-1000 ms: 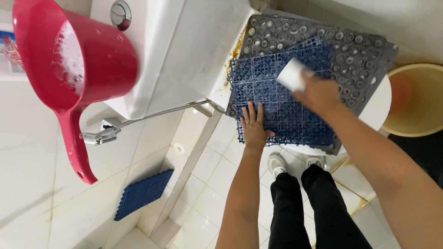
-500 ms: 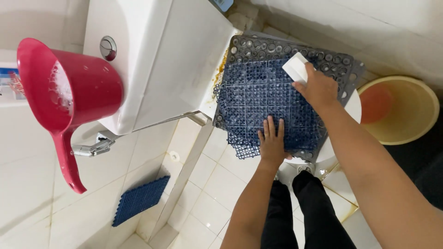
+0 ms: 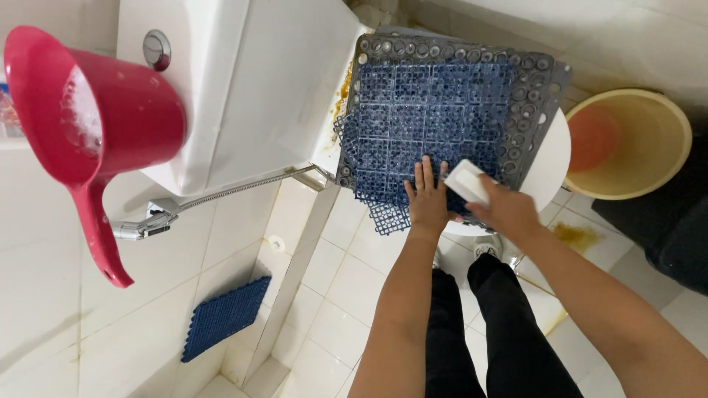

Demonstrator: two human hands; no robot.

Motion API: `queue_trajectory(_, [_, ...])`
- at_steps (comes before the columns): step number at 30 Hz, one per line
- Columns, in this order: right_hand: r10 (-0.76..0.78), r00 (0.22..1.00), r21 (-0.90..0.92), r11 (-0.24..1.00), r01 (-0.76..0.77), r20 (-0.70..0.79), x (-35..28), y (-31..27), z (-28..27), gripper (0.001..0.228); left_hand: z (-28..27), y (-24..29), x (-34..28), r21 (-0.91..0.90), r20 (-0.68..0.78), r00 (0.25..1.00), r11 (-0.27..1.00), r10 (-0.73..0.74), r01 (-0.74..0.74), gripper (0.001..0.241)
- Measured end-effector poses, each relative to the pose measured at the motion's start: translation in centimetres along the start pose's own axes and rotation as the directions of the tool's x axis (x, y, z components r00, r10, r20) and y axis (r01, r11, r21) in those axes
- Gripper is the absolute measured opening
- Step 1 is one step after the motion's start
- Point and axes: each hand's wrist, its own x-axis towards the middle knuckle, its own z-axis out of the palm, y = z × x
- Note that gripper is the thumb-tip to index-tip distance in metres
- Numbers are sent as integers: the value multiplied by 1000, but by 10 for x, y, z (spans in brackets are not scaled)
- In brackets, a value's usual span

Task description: Scrubbing and rinsing interlocking plastic bathroom floor mats.

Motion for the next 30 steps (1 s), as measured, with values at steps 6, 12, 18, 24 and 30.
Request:
queue_trajectory(6, [293,864,301,937,-175,-410,-43,37,-7,70,38,-6,-18,20,-209,971,993,120,-118,116])
queue_trajectory(12, [469,703,726,680,99,-535,-84,42,-3,48,63,-15,-31,146,-522,809,963,271,-228,70])
queue_trajectory(18, [717,593,930,277,241,-367,-113,37,17,47,-34,-30,-78,-5,-861,464,908,210,-420,35])
queue_trajectory(24, [666,610,902,275,333,-429,-116,5,17,43,-140,-88,-159,-606,-796,491,460,-356,-649,24])
queue_trajectory(30, [593,616,853,409,325,-518,-105,-17,2,46,-99,-165,-101,-631,-513,643,-258,-569,-731,32])
